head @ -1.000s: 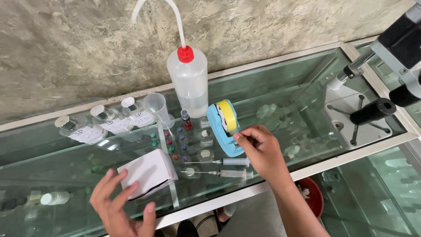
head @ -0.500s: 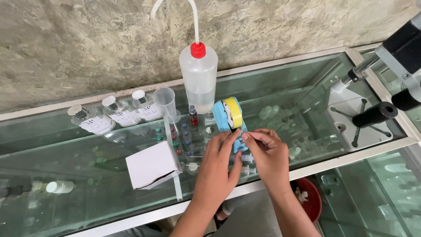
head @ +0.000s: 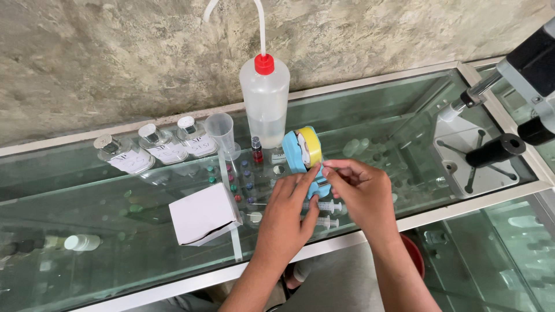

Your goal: The person fills small pink bottles with liquid using a squeeze bottle and a syringe, then caps them. The person places the filled bottles into a small cardboard box and seals it with tape.

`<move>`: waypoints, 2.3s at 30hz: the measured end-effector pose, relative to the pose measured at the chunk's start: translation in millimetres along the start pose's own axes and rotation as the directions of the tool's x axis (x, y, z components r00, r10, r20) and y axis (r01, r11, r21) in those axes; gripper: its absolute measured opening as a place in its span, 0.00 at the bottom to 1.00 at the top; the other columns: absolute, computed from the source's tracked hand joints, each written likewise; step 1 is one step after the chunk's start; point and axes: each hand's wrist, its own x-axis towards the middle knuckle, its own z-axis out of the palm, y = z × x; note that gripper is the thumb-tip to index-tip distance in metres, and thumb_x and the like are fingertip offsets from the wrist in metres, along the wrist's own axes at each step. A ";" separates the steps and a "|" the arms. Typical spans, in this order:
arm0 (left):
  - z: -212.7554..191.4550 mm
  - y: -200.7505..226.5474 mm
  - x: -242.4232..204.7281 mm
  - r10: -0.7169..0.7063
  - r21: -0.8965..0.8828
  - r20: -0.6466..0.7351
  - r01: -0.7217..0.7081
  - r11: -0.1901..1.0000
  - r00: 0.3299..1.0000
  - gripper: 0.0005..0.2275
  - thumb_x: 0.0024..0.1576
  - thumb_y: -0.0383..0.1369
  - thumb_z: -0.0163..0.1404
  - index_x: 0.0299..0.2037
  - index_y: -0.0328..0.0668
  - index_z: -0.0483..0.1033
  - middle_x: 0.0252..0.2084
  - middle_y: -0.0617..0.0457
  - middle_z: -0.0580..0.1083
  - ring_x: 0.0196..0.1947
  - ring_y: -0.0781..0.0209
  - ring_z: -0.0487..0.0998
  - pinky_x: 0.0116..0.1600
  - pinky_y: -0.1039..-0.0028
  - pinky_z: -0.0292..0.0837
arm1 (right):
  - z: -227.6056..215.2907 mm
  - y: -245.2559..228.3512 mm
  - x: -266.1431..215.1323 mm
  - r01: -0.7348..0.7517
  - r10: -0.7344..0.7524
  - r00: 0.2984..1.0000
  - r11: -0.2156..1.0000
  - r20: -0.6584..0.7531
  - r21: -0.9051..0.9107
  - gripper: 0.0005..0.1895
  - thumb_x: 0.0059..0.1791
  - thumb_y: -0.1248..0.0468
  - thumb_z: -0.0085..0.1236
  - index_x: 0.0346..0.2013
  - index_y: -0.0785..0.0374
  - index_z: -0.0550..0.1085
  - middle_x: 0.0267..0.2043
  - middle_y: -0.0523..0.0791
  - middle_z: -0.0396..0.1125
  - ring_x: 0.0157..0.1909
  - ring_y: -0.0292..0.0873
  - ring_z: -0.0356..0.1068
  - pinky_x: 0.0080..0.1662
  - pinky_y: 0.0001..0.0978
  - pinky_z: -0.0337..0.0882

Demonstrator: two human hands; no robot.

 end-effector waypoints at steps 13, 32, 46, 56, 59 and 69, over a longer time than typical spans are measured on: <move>4.1 -8.5 1.9 0.079 0.161 -0.020 -0.075 0.984 0.997 0.17 0.64 0.33 0.48 0.61 0.33 0.71 0.55 0.44 0.73 0.58 0.45 0.71 0.61 0.56 0.67 | 7.8 11.4 1.4 -0.077 0.089 0.994 0.984 -0.070 0.159 0.09 0.50 0.66 0.64 0.42 0.66 0.85 0.24 0.44 0.72 0.26 0.33 0.66 0.32 0.22 0.70; 10.9 -13.7 2.3 0.057 0.196 -0.036 -0.049 0.979 0.998 0.18 0.64 0.29 0.48 0.65 0.45 0.69 0.45 0.48 0.72 0.50 0.46 0.72 0.55 0.58 0.68 | 28.7 66.3 -19.4 -0.036 0.124 0.989 0.744 -0.086 0.667 0.20 0.49 0.71 0.64 0.39 0.55 0.59 0.18 0.42 0.61 0.21 0.36 0.58 0.32 0.29 0.61; 13.1 -17.1 1.4 0.067 0.180 -0.041 -0.058 0.982 0.997 0.17 0.64 0.29 0.49 0.63 0.45 0.72 0.49 0.47 0.76 0.55 0.44 0.72 0.57 0.55 0.69 | 24.5 72.1 -19.3 0.084 -0.059 0.995 0.924 -0.076 0.372 0.20 0.53 0.70 0.59 0.28 0.54 0.56 0.24 0.44 0.68 0.25 0.37 0.64 0.34 0.29 0.67; 15.5 -21.2 1.2 0.118 0.253 -0.068 -0.097 0.963 0.991 0.15 0.66 0.32 0.47 0.63 0.48 0.72 0.38 0.48 0.73 0.55 0.44 0.76 0.60 0.54 0.71 | 17.8 81.7 -9.6 0.241 -0.230 0.970 0.941 -0.073 0.236 0.23 0.53 0.73 0.59 0.23 0.56 0.55 0.26 0.46 0.67 0.24 0.38 0.68 0.34 0.28 0.69; 11.9 -19.2 -0.4 0.134 0.247 -0.069 -0.113 0.962 0.989 0.15 0.65 0.32 0.48 0.62 0.47 0.72 0.38 0.48 0.73 0.54 0.44 0.76 0.59 0.54 0.71 | 16.2 90.1 -11.8 0.253 -0.244 0.967 0.946 -0.069 0.202 0.23 0.52 0.74 0.59 0.22 0.57 0.56 0.26 0.48 0.67 0.24 0.39 0.70 0.34 0.29 0.70; 8.5 -13.8 0.8 0.108 0.170 -0.105 -0.089 0.981 0.989 0.16 0.65 0.32 0.49 0.63 0.45 0.72 0.44 0.48 0.75 0.56 0.45 0.76 0.59 0.54 0.72 | 8.9 75.9 -18.1 0.245 -0.229 0.968 0.953 -0.103 0.180 0.14 0.49 0.72 0.66 0.30 0.65 0.65 0.32 0.53 0.75 0.32 0.45 0.77 0.40 0.38 0.77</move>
